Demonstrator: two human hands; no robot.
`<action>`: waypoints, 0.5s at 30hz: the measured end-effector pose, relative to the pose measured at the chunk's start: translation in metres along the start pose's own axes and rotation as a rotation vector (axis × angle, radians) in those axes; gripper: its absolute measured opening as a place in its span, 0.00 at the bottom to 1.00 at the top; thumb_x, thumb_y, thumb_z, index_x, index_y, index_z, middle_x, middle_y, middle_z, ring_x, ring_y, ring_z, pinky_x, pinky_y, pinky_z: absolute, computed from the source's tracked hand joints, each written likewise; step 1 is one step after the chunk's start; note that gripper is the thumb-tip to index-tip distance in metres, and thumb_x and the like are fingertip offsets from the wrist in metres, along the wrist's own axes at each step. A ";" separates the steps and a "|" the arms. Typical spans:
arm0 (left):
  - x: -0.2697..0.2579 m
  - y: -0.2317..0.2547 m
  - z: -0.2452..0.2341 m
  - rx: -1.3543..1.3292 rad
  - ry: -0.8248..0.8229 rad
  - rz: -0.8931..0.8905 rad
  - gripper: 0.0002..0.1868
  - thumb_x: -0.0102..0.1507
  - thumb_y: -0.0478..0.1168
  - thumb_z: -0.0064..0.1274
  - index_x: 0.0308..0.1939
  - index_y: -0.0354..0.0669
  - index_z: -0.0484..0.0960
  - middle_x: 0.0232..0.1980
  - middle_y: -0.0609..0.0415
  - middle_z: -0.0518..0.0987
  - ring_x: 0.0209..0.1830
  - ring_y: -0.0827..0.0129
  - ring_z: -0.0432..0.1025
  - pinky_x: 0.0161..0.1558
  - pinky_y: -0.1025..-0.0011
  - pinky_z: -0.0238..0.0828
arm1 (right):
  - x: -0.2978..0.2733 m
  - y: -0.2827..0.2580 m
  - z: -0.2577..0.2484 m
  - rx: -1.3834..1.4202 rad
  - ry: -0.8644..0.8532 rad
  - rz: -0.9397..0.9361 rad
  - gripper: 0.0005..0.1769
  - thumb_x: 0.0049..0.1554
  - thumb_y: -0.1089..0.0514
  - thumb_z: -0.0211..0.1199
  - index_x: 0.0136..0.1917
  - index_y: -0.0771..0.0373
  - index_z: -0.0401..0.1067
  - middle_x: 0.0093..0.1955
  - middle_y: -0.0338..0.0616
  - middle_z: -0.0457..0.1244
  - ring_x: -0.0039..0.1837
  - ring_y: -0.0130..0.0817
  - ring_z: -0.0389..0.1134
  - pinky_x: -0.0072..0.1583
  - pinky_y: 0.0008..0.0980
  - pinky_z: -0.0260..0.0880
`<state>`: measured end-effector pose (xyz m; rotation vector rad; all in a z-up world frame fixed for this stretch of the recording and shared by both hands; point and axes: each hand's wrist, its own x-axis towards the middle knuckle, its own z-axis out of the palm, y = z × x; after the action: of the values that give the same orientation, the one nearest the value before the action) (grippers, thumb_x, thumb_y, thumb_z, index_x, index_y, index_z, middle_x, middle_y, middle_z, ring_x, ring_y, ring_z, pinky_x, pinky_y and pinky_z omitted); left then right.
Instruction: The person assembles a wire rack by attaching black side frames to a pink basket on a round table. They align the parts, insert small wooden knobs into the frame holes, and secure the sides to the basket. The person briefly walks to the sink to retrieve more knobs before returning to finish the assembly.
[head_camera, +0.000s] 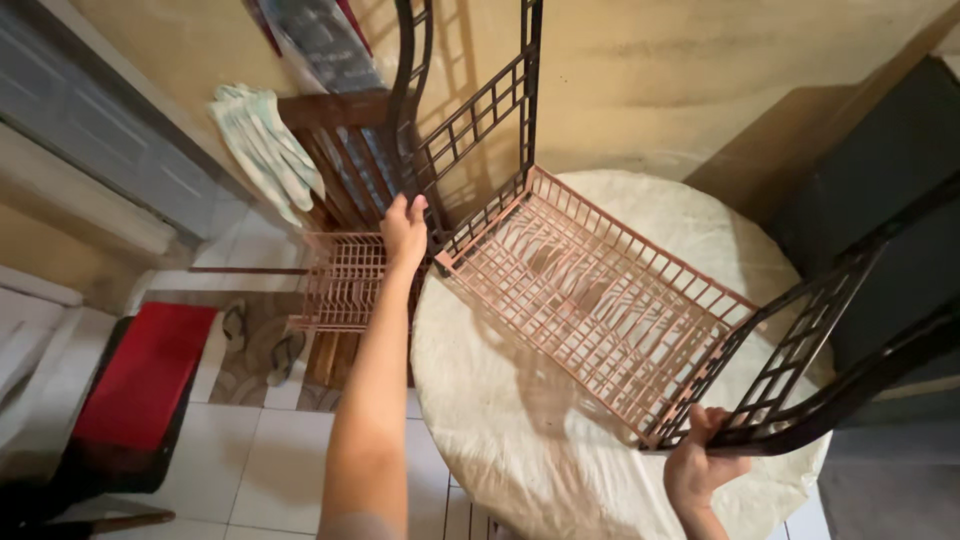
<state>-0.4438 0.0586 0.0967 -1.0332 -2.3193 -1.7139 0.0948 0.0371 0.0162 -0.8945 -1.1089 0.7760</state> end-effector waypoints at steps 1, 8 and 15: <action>-0.010 0.007 -0.007 0.041 -0.012 0.073 0.14 0.69 0.44 0.54 0.47 0.35 0.80 0.40 0.39 0.84 0.42 0.49 0.80 0.42 0.59 0.74 | 0.006 0.003 -0.004 0.069 0.030 0.032 0.09 0.63 0.76 0.58 0.47 0.67 0.62 0.44 0.39 0.59 0.47 0.27 0.60 0.54 0.29 0.65; -0.072 0.080 -0.068 0.114 -0.063 0.161 0.13 0.69 0.44 0.53 0.43 0.36 0.81 0.23 0.44 0.75 0.19 0.59 0.71 0.26 0.61 0.64 | 0.124 0.078 -0.036 0.398 -0.076 0.080 0.08 0.70 0.73 0.56 0.55 0.65 0.61 0.42 0.40 0.59 0.43 0.27 0.61 0.50 0.32 0.70; -0.155 0.141 -0.124 0.389 -0.170 0.131 0.19 0.64 0.43 0.63 0.25 0.33 0.76 0.19 0.44 0.73 0.15 0.59 0.65 0.23 0.62 0.61 | 0.259 0.165 0.013 0.250 -0.236 0.070 0.14 0.70 0.65 0.58 0.65 0.63 0.56 0.47 0.43 0.61 0.46 0.29 0.63 0.49 0.31 0.67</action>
<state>-0.2856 -0.1014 0.1906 -1.2519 -2.4796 -1.1052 0.1387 0.3392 -0.0240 -0.6448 -1.1591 1.0740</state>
